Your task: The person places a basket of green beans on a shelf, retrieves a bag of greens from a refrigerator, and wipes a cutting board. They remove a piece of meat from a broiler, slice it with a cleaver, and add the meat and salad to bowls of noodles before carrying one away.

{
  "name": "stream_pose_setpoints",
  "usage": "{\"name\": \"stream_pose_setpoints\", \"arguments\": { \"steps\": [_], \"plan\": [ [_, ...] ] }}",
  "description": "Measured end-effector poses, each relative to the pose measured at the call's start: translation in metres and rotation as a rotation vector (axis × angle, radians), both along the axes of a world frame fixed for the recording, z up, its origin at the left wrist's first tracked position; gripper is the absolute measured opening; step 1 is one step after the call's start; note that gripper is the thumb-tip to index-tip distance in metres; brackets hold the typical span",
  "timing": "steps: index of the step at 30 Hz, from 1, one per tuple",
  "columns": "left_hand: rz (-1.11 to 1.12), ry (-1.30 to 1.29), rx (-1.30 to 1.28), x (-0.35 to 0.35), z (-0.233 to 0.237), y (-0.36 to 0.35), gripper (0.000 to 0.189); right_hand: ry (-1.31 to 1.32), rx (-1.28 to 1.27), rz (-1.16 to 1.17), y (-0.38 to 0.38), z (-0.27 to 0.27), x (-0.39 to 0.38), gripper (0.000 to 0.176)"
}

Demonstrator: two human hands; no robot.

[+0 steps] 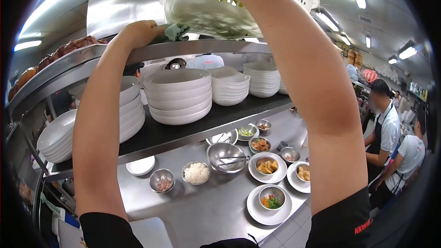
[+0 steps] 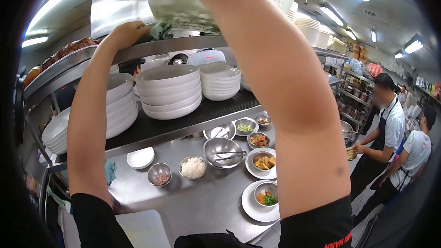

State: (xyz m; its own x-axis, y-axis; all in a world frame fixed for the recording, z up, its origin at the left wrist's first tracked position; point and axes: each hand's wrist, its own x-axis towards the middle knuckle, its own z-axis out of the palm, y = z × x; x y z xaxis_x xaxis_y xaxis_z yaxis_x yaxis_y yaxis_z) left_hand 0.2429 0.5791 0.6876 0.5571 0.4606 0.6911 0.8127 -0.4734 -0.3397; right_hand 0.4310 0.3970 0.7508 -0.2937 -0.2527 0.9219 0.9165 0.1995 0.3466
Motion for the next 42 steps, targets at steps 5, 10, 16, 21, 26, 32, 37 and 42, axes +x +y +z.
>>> {"name": "stream_pose_setpoints", "arguments": {
  "steps": [5,10,16,21,26,32,37,42],
  "plan": [
    [0.172,-0.163,-0.179,0.015,-0.011,-0.044,0.040,-0.039,-0.243,-0.219,-0.002,-0.008,-0.017,0.042],
    [0.136,-0.237,-0.157,0.019,-0.027,-0.048,0.037,-0.014,0.050,-0.027,0.053,-0.025,-0.061,0.030],
    [-0.004,-0.652,0.251,0.014,-0.061,-0.068,0.044,-0.094,-0.027,-0.069,0.043,-0.033,-0.057,0.023],
    [-0.236,-0.744,0.237,0.046,-0.086,-0.121,0.087,-0.171,-0.097,0.122,0.053,-0.035,-0.028,0.021],
    [-0.300,-0.480,0.497,0.063,-0.073,-0.086,0.080,-0.118,0.132,0.672,0.032,-0.094,0.022,0.016],
    [-0.157,-0.880,0.547,0.113,-0.087,-0.097,0.067,-0.348,-0.216,0.804,-0.006,-0.219,0.173,0.008],
    [-0.507,-0.938,0.370,0.193,-0.150,-0.173,0.052,-0.145,-0.457,0.515,0.054,-0.218,0.290,0.008],
    [-0.544,-0.544,0.060,0.234,-0.208,-0.277,0.046,0.218,-0.317,0.423,0.142,-0.146,0.341,0.017]
  ]
}}
